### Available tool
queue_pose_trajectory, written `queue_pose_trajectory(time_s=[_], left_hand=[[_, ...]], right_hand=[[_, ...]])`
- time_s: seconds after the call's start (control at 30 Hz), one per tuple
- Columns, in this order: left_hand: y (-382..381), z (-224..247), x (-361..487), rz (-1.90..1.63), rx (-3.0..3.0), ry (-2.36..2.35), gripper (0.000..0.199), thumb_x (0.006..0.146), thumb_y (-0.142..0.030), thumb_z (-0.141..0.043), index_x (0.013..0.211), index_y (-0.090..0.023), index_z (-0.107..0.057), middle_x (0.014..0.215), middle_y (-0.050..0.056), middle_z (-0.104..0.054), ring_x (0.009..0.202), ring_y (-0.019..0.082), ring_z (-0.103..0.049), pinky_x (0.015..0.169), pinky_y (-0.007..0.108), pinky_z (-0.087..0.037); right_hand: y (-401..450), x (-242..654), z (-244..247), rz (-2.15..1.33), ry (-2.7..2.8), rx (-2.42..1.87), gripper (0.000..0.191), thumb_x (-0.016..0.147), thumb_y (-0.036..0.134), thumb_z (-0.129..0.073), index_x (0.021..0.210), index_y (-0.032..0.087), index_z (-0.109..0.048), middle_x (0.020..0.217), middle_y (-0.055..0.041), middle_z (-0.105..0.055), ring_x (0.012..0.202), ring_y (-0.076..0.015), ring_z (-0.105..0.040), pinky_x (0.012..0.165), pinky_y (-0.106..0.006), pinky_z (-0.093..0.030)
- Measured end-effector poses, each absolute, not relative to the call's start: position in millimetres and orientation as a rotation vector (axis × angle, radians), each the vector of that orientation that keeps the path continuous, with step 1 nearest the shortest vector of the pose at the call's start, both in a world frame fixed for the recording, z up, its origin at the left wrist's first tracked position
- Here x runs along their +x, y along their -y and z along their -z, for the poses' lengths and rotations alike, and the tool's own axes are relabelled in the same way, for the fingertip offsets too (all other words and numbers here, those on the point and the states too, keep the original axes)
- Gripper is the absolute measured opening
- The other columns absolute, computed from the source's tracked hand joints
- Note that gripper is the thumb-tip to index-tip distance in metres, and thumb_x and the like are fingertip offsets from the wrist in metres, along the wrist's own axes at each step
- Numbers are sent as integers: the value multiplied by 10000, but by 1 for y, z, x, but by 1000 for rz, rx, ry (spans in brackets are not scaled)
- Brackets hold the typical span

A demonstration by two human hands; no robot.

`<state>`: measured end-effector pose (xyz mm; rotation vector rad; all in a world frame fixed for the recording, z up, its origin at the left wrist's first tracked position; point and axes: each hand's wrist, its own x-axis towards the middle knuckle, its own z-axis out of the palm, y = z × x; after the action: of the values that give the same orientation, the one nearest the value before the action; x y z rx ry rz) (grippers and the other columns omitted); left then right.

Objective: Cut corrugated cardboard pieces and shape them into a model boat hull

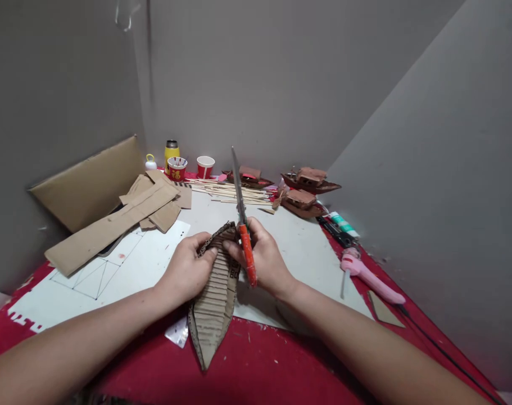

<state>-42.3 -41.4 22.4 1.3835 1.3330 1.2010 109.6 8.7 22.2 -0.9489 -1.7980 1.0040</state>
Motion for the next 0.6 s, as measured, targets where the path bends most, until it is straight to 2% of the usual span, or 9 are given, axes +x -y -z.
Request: queue_pose_trajectory(time_s=[0.17,0.3,0.47,0.6], left_hand=[[43,-27,-40,-1172,1392,-1296,236,819,-249,-549,983,-148,-685,891,60,-702,805,210,-619,734,329,-484],[43,-30,-42,-1182,1350,-1263,278,849,-353,-562,970,-145,-701,828,59,-692,722,193,-599,670,317,-482],[45,-29,-42,-1180,1373,-1224,247,854,-328,-568,960,-156,-710,817,34,-679,708,166,-575,673,291,-465],[49,-28,-39,-1164,1444,-1231,230,864,-311,-550,926,-162,-714,810,15,-671,734,159,-571,692,271,-446]], right_hand=[[-10,113,-22,-997,1775,-934,315,721,333,-741,807,222,-460,703,59,-461,646,-135,-403,614,-280,-385],[-9,115,-26,-1094,1730,-884,339,698,354,-775,797,217,-481,711,55,-482,652,-132,-438,629,-278,-405],[-5,117,-33,-1111,1649,-795,346,689,362,-789,812,226,-495,760,36,-521,709,-146,-513,664,-277,-449],[-2,117,-35,-1103,1654,-773,333,698,325,-786,819,226,-492,730,49,-495,648,-124,-457,609,-255,-423]])
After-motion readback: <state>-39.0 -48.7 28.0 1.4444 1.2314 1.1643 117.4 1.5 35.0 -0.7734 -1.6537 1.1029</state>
